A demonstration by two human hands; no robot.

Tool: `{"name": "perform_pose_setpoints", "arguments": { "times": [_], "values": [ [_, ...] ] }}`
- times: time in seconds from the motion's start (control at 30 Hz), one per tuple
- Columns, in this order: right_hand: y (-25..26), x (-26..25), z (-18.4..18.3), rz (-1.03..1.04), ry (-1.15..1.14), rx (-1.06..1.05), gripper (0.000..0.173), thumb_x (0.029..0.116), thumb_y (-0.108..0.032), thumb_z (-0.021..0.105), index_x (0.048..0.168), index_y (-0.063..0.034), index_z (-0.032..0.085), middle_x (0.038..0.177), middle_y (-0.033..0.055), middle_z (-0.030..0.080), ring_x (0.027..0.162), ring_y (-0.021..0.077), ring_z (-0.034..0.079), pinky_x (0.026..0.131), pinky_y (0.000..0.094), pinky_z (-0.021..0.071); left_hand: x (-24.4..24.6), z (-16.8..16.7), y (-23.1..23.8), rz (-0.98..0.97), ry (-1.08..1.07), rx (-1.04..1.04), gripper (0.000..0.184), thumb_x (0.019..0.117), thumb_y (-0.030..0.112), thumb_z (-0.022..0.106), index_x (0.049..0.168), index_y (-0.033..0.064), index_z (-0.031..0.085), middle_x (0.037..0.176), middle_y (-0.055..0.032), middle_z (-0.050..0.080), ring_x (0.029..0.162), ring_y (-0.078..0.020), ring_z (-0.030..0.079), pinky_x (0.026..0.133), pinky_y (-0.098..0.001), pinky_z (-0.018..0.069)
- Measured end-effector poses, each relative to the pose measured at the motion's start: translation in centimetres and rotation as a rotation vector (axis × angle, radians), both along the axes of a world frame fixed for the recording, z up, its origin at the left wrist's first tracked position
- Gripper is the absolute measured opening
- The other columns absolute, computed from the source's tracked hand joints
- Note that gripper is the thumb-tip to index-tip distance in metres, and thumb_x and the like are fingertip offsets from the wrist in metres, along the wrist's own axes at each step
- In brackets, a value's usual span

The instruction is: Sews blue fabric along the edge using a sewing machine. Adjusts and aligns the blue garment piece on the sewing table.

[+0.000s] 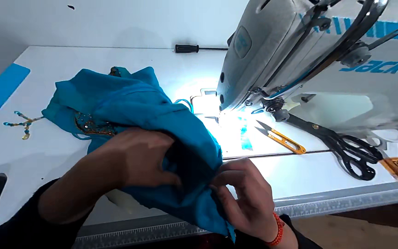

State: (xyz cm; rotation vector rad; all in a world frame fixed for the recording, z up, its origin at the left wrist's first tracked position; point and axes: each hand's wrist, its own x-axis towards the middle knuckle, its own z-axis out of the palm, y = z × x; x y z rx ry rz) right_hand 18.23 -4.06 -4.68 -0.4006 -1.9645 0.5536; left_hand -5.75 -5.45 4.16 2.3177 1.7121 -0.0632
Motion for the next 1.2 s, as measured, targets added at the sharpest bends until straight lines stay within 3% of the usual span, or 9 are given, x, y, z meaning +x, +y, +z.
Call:
{"name": "perform_pose_setpoints", "arguments": {
  "times": [0.1, 0.2, 0.3, 0.5, 0.67, 0.8, 0.97, 1.07, 1.2],
  "values": [
    [0.1, 0.2, -0.1, 0.042, 0.059, -0.064, 0.008, 0.1032, -0.017, 0.060, 0.102, -0.0097, 0.063, 0.101, -0.0007, 0.061, 0.098, 0.0007, 0.061, 0.085, 0.0140, 0.0539, -0.4, -1.6, 0.4, -0.070, -0.073, 0.311, 0.020, 0.0877, 0.022, 0.072, 0.073, 0.0084, 0.068, 0.063, -0.0069, 0.062, 0.061, -0.0280, 0.066, 0.053, -0.0494, 0.0501],
    [0.0, 0.3, -0.1, 0.065, 0.075, -0.084, 0.010, 0.1044, -0.019, 0.059, 0.103, -0.0106, 0.063, 0.101, -0.0013, 0.061, 0.099, 0.0002, 0.061, 0.086, 0.0139, 0.0534, -0.1, -2.0, 0.5, -0.087, -0.019, 0.396, 0.020, 0.0867, 0.013, 0.071, 0.068, 0.0080, 0.066, 0.062, -0.0082, 0.062, 0.059, -0.0303, 0.065, 0.050, -0.0497, 0.0476],
    [-0.1, 0.2, -0.2, 0.058, 0.092, -0.089, 0.010, 0.1045, -0.019, 0.059, 0.103, -0.0106, 0.063, 0.101, -0.0014, 0.061, 0.099, 0.0000, 0.061, 0.086, 0.0141, 0.0534, 0.2, -1.7, 0.7, -0.100, -0.021, 0.375, 0.016, 0.0825, 0.013, 0.074, 0.070, 0.0082, 0.066, 0.062, -0.0081, 0.062, 0.058, -0.0301, 0.065, 0.049, -0.0495, 0.0483],
    [0.0, 0.0, -0.2, -0.042, 0.175, -0.167, 0.008, 0.1030, -0.021, 0.061, 0.107, -0.0144, 0.063, 0.100, -0.0048, 0.061, 0.094, -0.0006, 0.063, 0.080, 0.0157, 0.0567, -0.8, 0.0, 0.5, 0.067, -0.152, 0.269, 0.030, 0.1006, 0.021, 0.054, 0.080, 0.0062, 0.070, 0.071, -0.0102, 0.065, 0.071, -0.0285, 0.067, 0.061, -0.0523, 0.0498],
    [0.2, -0.2, -0.5, -0.086, 0.151, -0.217, 0.018, 0.0984, -0.015, 0.065, 0.116, -0.0139, 0.063, 0.100, -0.0028, 0.061, 0.089, 0.0014, 0.063, 0.078, 0.0189, 0.0579, -3.6, 0.0, -0.6, -0.069, -0.556, 0.390, 0.031, 0.1044, 0.040, 0.048, 0.090, 0.0226, 0.070, 0.083, 0.0199, 0.065, 0.083, 0.0163, 0.059, 0.072, -0.0053, 0.0485],
    [0.3, -0.3, -0.5, -0.099, 0.118, -0.227, 0.015, 0.0985, -0.015, 0.066, 0.113, -0.0115, 0.069, 0.099, -0.0014, 0.061, 0.091, 0.0027, 0.063, 0.080, 0.0190, 0.0580, -4.4, 1.5, -0.2, -0.295, -0.663, 0.438, 0.029, 0.1063, 0.046, 0.048, 0.097, 0.0231, 0.062, 0.090, 0.0193, 0.064, 0.085, 0.0129, 0.059, 0.072, -0.0057, 0.0490],
    [0.4, -0.5, -0.2, -0.063, 0.104, -0.229, 0.012, 0.0997, -0.019, 0.067, 0.104, -0.0080, 0.070, 0.096, -0.0004, 0.063, 0.090, 0.0026, 0.063, 0.079, 0.0176, 0.0576, -5.2, 2.9, 0.4, -0.256, -0.683, 0.655, 0.017, 0.1018, 0.039, 0.061, 0.106, 0.0235, 0.066, 0.097, 0.0178, 0.067, 0.088, 0.0095, 0.061, 0.075, -0.0103, 0.0506],
    [0.3, -0.8, 0.0, -0.055, 0.084, -0.198, 0.015, 0.1004, -0.022, 0.066, 0.101, -0.0073, 0.067, 0.095, 0.0000, 0.061, 0.090, 0.0015, 0.062, 0.079, 0.0159, 0.0561, -4.6, 4.5, 2.2, -0.219, -0.717, 0.644, 0.032, 0.0937, 0.044, 0.071, 0.119, 0.0282, 0.059, 0.104, 0.0263, 0.065, 0.091, 0.0131, 0.062, 0.079, -0.0069, 0.0519],
    [0.1, -1.4, 0.3, -0.125, 0.129, -0.096, 0.022, 0.1009, -0.037, 0.064, 0.094, -0.0152, 0.064, 0.100, -0.0055, 0.059, 0.103, 0.0008, 0.056, 0.089, 0.0162, 0.0477, -3.2, 5.8, 4.5, -0.071, -0.859, 0.544, 0.038, 0.0853, 0.028, 0.078, 0.115, 0.0255, 0.054, 0.085, 0.0264, 0.065, 0.072, 0.0121, 0.063, 0.063, -0.0062, 0.0538]
  ]
}}
